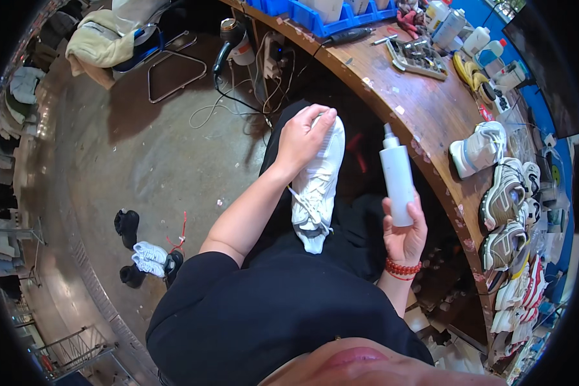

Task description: Repairing white sneakers by applying adhesive with a cotton swab and drying it with a hair dryer.

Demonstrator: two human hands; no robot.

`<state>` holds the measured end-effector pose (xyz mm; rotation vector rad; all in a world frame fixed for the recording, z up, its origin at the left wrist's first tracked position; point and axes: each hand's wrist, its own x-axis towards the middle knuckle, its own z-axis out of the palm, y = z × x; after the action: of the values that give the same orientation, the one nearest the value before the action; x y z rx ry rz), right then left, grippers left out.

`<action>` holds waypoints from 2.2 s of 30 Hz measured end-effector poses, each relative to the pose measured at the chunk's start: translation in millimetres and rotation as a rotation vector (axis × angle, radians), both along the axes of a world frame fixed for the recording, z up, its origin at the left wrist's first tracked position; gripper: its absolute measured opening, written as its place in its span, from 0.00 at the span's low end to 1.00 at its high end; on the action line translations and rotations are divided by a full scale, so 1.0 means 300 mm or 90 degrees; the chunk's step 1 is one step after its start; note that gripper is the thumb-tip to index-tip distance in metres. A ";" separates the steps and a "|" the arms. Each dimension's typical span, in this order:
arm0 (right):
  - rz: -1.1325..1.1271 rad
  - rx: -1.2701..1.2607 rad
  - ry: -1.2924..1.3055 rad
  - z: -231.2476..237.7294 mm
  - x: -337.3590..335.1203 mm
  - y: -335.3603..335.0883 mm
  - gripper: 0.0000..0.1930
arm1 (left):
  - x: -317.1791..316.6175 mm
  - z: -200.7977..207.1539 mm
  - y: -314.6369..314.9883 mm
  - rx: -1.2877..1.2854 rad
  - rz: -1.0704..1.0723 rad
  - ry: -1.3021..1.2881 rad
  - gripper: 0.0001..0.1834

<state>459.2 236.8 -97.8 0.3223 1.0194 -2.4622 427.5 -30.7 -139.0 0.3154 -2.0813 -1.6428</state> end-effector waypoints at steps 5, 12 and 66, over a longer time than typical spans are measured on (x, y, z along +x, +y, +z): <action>-0.019 -0.073 0.148 -0.096 -0.050 0.081 0.18 | -0.042 -0.003 0.022 0.028 -0.046 -0.011 0.19; -0.079 -0.200 0.011 -0.152 -0.130 -0.002 0.17 | -0.065 0.027 -0.015 0.233 -0.142 -0.046 0.21; -0.056 0.180 0.467 0.042 -0.493 -0.260 0.31 | -0.166 -0.081 0.017 0.249 -0.186 -0.155 0.27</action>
<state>311.2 158.9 -85.3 -0.5078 1.6741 -2.5550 377.6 -25.5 -163.3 0.3653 -2.0368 -2.2957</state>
